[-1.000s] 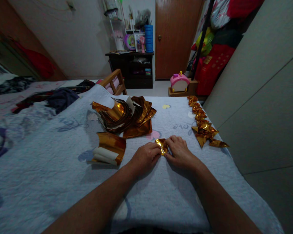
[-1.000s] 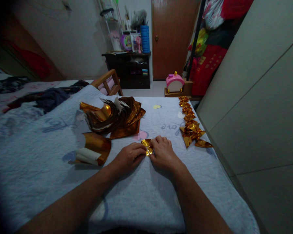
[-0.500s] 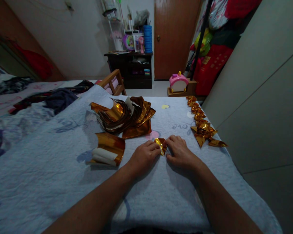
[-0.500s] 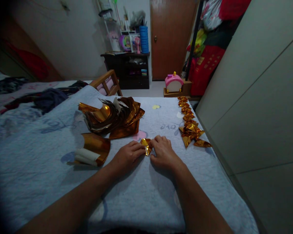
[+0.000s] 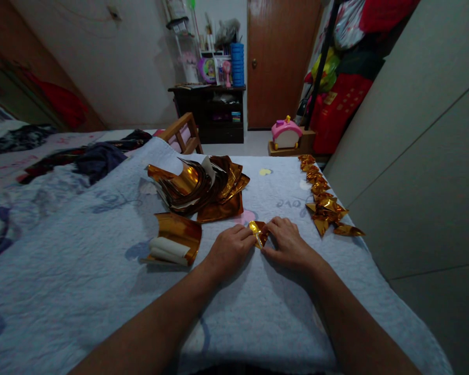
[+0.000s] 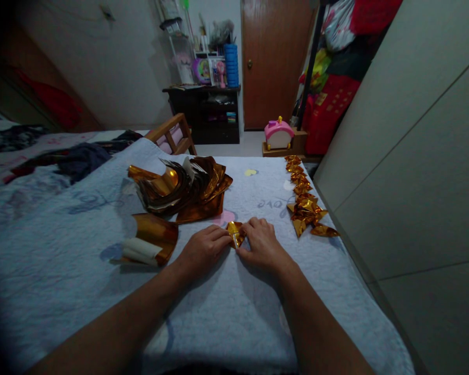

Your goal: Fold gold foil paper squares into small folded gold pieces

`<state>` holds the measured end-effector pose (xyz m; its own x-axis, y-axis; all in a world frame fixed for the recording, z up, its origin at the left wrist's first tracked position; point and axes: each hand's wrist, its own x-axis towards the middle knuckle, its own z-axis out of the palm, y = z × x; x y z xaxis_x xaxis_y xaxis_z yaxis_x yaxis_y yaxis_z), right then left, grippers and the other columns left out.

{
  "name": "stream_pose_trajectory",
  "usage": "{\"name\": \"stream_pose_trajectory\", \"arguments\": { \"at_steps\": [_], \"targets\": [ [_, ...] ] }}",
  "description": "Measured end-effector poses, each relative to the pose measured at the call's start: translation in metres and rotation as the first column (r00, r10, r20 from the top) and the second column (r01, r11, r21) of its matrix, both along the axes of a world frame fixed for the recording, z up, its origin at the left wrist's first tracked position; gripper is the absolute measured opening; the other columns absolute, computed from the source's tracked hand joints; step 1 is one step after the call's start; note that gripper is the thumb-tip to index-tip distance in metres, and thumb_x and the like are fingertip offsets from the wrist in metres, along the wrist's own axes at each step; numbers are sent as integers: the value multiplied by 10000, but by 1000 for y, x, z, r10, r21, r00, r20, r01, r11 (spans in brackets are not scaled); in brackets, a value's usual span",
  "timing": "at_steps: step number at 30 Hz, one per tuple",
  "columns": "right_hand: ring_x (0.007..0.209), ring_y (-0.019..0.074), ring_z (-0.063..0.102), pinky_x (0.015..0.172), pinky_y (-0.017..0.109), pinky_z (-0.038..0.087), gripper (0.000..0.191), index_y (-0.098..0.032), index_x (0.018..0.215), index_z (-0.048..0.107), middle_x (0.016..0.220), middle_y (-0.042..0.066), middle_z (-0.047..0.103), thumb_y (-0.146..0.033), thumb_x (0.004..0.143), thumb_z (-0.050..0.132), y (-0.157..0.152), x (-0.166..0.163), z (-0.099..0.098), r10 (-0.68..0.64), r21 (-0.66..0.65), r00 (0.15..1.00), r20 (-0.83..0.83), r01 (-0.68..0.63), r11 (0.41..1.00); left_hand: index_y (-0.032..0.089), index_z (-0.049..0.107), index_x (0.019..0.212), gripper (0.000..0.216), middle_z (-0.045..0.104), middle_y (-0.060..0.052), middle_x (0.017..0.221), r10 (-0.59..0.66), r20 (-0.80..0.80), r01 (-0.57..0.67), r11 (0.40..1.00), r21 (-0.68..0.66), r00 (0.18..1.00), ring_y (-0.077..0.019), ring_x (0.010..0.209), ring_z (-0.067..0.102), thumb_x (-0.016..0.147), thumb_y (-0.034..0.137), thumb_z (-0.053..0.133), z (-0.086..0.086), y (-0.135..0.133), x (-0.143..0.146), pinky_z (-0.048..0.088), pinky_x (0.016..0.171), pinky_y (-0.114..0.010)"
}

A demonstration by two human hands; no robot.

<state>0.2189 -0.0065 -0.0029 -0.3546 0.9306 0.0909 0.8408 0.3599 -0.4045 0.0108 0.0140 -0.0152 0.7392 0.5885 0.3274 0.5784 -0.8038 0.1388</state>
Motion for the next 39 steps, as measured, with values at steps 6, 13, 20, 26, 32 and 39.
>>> {"name": "stream_pose_trajectory", "arguments": {
  "at_steps": [6,13,20,26,32,39],
  "targets": [
    [1045,282,486,915,412,353,444,-208,1267,611,1118,98,596,-365,857,674,0,-6,-5,-28,33,1000,-2,28,999,177,709,1042,128,729,-54,988,4,32,-3,1000,-23,999,-225,924,630,928,172,652,0,1,2,550,809,-358],
    [1017,269,481,895,403,350,97,-204,911,659,1083,98,584,-288,865,647,-5,-15,-4,-87,11,995,-41,88,996,182,705,1062,142,728,-58,1011,-12,85,19,997,-73,996,-220,949,624,957,192,611,3,0,2,544,838,-357],
    [1047,273,491,900,416,349,62,-204,803,641,1079,92,592,-243,851,648,-7,-26,-7,-171,-2,983,-62,172,985,179,711,995,120,725,-62,999,-6,118,19,994,-111,993,-215,941,622,965,214,600,0,1,1,541,836,-351],
    [1043,284,494,889,429,355,110,-210,766,660,1067,106,614,-219,871,629,-6,-32,-10,-229,8,971,-64,230,973,183,711,1018,143,725,-67,1022,-10,136,26,993,-116,991,-207,956,622,979,210,576,2,1,1,541,845,-344],
    [1058,294,498,906,436,362,100,-216,780,668,1099,106,620,-217,874,631,-7,-35,-11,-255,19,966,-52,256,966,184,714,997,114,726,-59,1002,-2,132,17,994,-112,991,-210,939,619,961,212,610,1,1,1,540,827,-340],
    [1066,316,498,909,446,379,53,-216,862,665,1106,130,610,-262,875,641,-7,-38,-10,-294,48,956,-13,295,954,186,707,985,116,728,-59,1005,0,172,17,995,-99,985,-204,935,612,968,198,594,0,1,1,540,857,-346]
  ]
}}
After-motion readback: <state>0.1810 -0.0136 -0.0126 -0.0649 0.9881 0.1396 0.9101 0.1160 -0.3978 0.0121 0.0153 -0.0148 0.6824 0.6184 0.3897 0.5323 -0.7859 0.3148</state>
